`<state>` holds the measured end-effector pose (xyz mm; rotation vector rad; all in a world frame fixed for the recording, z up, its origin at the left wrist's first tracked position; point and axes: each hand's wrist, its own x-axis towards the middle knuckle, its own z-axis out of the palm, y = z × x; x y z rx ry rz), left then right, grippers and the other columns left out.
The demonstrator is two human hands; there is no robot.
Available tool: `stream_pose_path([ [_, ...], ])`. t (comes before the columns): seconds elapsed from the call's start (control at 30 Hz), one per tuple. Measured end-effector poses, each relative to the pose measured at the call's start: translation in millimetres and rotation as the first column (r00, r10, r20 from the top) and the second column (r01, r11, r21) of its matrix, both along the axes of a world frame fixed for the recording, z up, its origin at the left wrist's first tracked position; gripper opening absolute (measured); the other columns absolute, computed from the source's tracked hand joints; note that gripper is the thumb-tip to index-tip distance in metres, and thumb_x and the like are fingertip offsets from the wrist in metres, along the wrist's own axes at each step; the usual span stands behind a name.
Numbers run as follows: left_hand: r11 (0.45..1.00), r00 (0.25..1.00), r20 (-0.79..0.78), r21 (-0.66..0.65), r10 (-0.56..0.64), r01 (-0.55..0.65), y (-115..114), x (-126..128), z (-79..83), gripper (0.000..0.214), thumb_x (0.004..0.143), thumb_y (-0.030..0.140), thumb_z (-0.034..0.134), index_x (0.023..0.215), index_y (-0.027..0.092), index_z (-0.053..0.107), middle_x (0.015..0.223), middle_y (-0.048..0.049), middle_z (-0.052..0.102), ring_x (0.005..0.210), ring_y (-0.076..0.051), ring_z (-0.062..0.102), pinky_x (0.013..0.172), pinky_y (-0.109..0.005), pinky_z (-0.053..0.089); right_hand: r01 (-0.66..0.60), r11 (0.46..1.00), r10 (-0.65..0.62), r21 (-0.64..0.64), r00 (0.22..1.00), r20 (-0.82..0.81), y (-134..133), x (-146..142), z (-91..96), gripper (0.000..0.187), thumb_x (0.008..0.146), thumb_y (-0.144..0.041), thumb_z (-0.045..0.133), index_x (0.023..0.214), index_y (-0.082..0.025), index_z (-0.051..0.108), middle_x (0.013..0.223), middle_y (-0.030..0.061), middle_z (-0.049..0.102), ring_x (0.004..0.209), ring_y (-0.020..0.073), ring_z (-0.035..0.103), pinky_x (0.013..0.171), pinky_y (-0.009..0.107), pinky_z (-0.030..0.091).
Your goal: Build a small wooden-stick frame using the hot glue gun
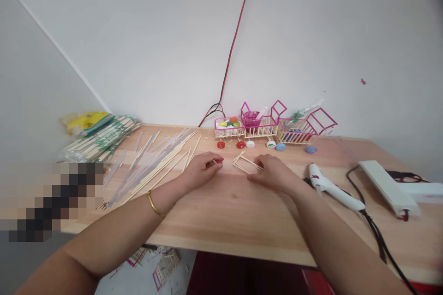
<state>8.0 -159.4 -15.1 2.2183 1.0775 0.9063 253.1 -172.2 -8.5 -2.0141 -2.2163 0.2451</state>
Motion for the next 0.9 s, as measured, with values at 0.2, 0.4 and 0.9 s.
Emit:
stream_pose_path([
  [0.2, 0.996, 0.997, 0.06, -0.076, 0.044, -0.04, 1, 1, -1.7, 0.023, 0.078, 0.03, 0.053, 0.093, 0.016, 0.063, 0.089, -0.0045, 0.064, 0.072, -0.012, 0.055, 0.067, -0.023, 0.044, -0.09, 0.994, 0.098, 0.056, 0.985, -0.142, -6, -10, 5.3, 0.035, 0.063, -0.035, 0.063, 0.093, -0.021, 0.052, 0.086, 0.0042, 0.062, 0.079, 0.0213, 0.055, 0.068, 0.029, 0.034],
  [0.4, 0.922, 0.952, 0.298, -0.384, 0.07, 0.053, 4, 5, -9.3, 0.032, 0.069, 0.031, 0.062, 0.096, 0.014, 0.06, 0.077, -0.0014, 0.062, 0.06, -0.009, 0.053, 0.054, -0.019, 0.041, -0.323, 0.891, 0.38, 0.319, 0.915, -0.133, -7, -26, 2.7, 0.037, 0.065, -0.023, 0.061, 0.101, -0.019, 0.051, 0.098, 0.0074, 0.061, 0.093, 0.0235, 0.052, 0.082, 0.036, 0.032],
  [0.9, 0.922, 0.967, 0.245, -0.386, 0.07, 0.031, 4, 3, -10.7, 0.022, 0.068, 0.028, 0.062, 0.083, 0.014, 0.056, 0.062, 0.0025, 0.055, 0.052, -0.007, 0.05, 0.05, -0.018, 0.037, -0.36, 0.89, 0.419, 0.28, 0.888, -0.191, -2, -13, -3.2, 0.035, 0.084, -0.024, 0.042, 0.117, -0.018, 0.052, 0.109, 0.0133, 0.058, 0.101, 0.0246, 0.052, 0.087, 0.04, 0.04],
])
